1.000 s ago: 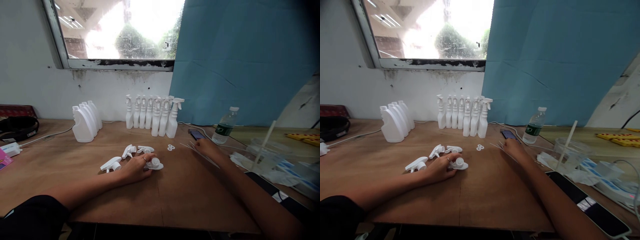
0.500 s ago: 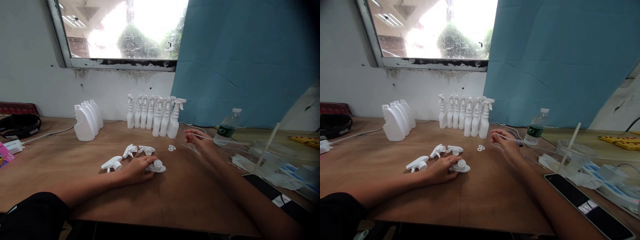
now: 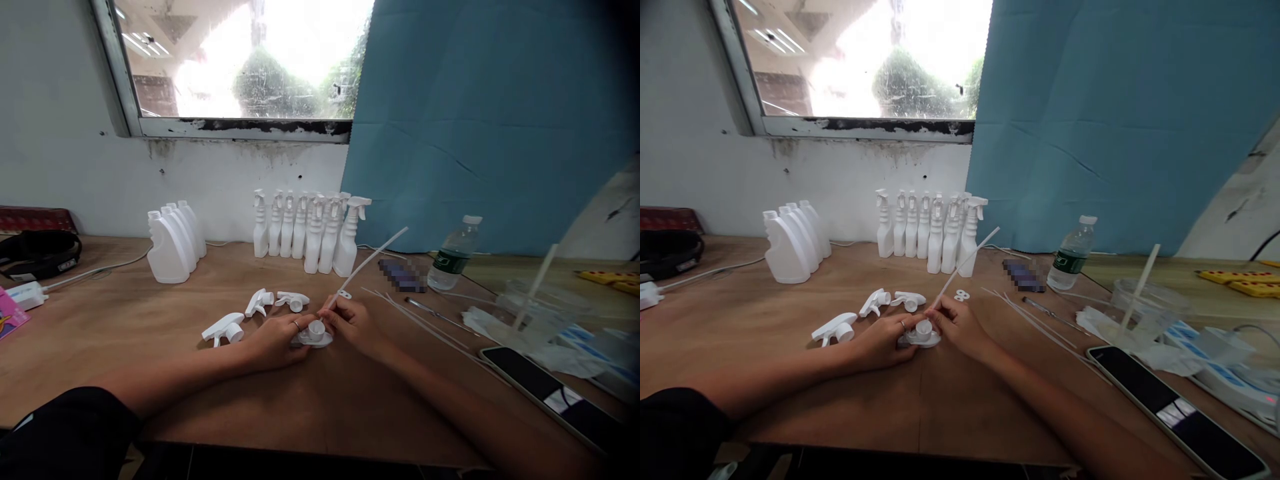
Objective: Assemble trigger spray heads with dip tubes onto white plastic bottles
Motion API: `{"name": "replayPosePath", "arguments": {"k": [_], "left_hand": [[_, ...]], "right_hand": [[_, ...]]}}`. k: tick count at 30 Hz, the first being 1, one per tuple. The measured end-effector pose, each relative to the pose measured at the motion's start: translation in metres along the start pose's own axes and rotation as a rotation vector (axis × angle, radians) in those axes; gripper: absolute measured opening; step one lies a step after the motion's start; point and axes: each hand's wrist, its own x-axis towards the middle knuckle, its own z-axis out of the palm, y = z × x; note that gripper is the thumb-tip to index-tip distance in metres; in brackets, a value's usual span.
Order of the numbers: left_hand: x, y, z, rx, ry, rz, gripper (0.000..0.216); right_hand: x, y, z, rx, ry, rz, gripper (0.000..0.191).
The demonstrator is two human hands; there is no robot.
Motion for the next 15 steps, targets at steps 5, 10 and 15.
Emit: {"name": "replayPosePath", "arguments": {"k": [5, 10, 15], "left_hand": [[0.0, -0.003, 0.003, 0.015, 0.0, -0.007, 0.053], [-0.001, -0.006, 0.005, 0.016, -0.001, 0.003, 0.055], [0.0, -0.005, 0.004, 0.002, 0.007, 0.015, 0.054]], "right_hand": [[0.0, 0.0, -0.001, -0.062, -0.016, -0.027, 0.032], [0.0, -0.007, 0.0, -0.202, -0.022, -0.146, 0.031], [-0.001, -0.009, 0.001, -0.267, -0.039, -0.208, 0.027]]}}
